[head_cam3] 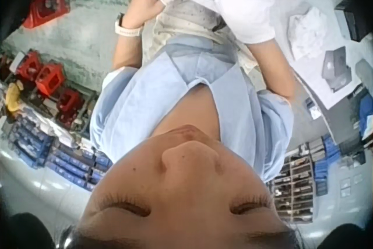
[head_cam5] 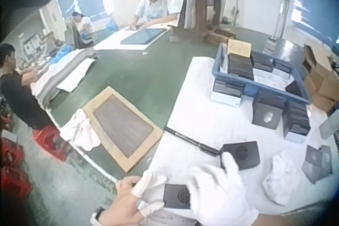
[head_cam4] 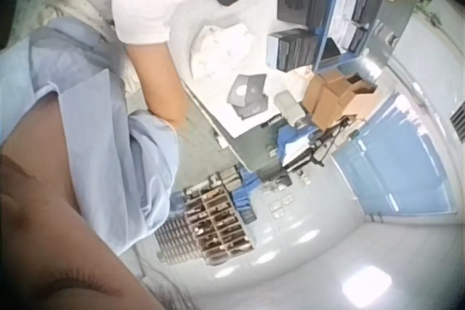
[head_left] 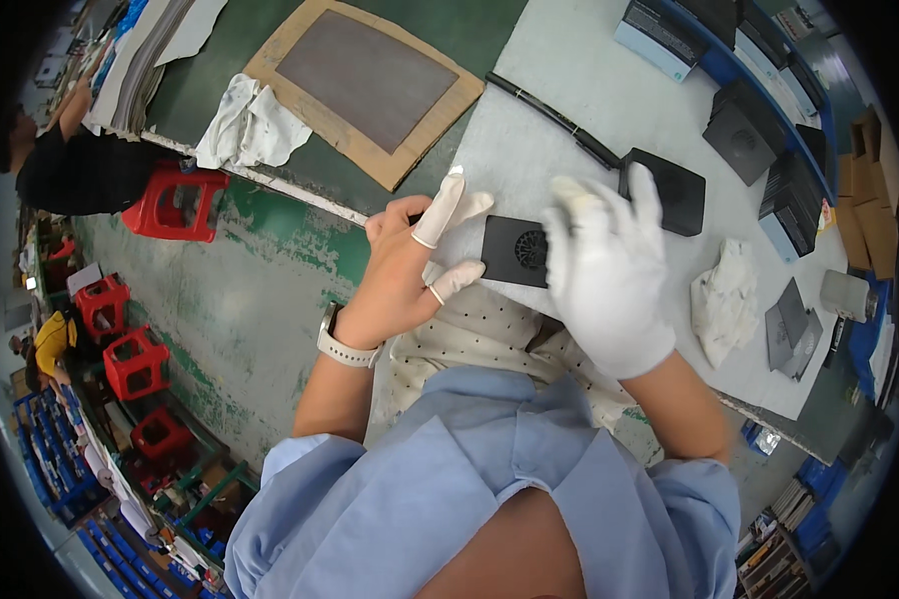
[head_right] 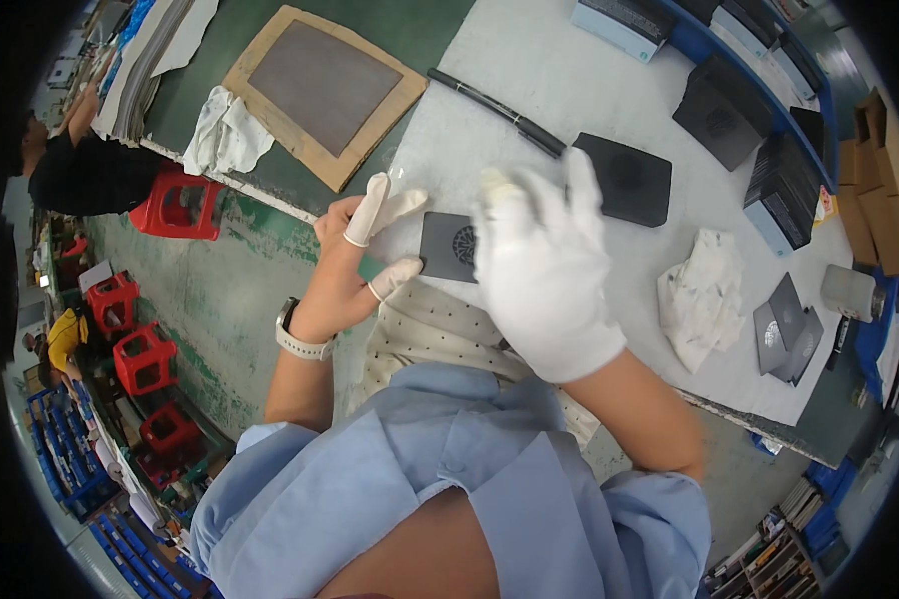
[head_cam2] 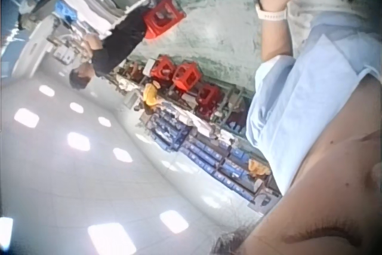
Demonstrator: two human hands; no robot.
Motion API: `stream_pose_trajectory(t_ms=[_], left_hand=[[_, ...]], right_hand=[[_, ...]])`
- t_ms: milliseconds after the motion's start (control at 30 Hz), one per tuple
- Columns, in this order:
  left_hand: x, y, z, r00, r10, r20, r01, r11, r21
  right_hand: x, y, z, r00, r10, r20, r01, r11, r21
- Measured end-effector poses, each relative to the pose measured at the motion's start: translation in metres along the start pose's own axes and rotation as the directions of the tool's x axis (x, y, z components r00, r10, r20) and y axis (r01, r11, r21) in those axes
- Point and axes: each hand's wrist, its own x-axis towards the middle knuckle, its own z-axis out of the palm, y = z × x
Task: The person holds and turns cards, rubs them against a sanding pad, marks details on them with a marker pen, and wipes their surfaces with a cloth by hand.
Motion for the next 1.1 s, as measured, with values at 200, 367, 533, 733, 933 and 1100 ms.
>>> stream_pose_trajectory(t_ms=[200, 367, 533, 733, 933, 1100], left_hand=[[0.001, 0.0, -0.001, 1.0, -0.007, -0.025, 0.007, 1.0, 0.005], [-0.001, -0.004, -0.001, 1.0, -0.004, 0.003, 0.004, 1.0, 0.009], [0.002, 0.0, 0.002, 1.0, 0.027, -0.015, -0.026, 0.999, 0.047], [0.002, 0.003, 0.003, 0.998, 0.035, -0.047, -0.03, 0.994, 0.102], [0.0, 0.003, 0.004, 0.998, 0.001, -0.062, 0.006, 0.995, 0.103], [0.003, 0.001, 0.003, 0.998, 0.011, -0.065, -0.005, 0.996, 0.09]], right_hand=[[-0.031, 0.017, -0.042, 0.985, 0.174, 0.018, -0.173, 0.958, 0.228], [-0.059, 0.028, -0.044, 0.947, 0.31, 0.08, -0.32, 0.902, 0.29], [-0.045, 0.016, -0.04, 0.995, 0.086, 0.046, -0.094, 0.963, 0.254], [-0.055, 0.017, -0.041, 0.968, -0.005, 0.25, -0.109, 0.891, 0.441], [-0.049, 0.022, -0.042, 0.988, 0.041, 0.148, -0.108, 0.873, 0.476], [-0.045, 0.007, -0.033, 0.973, -0.013, 0.229, -0.062, 0.946, 0.318]])
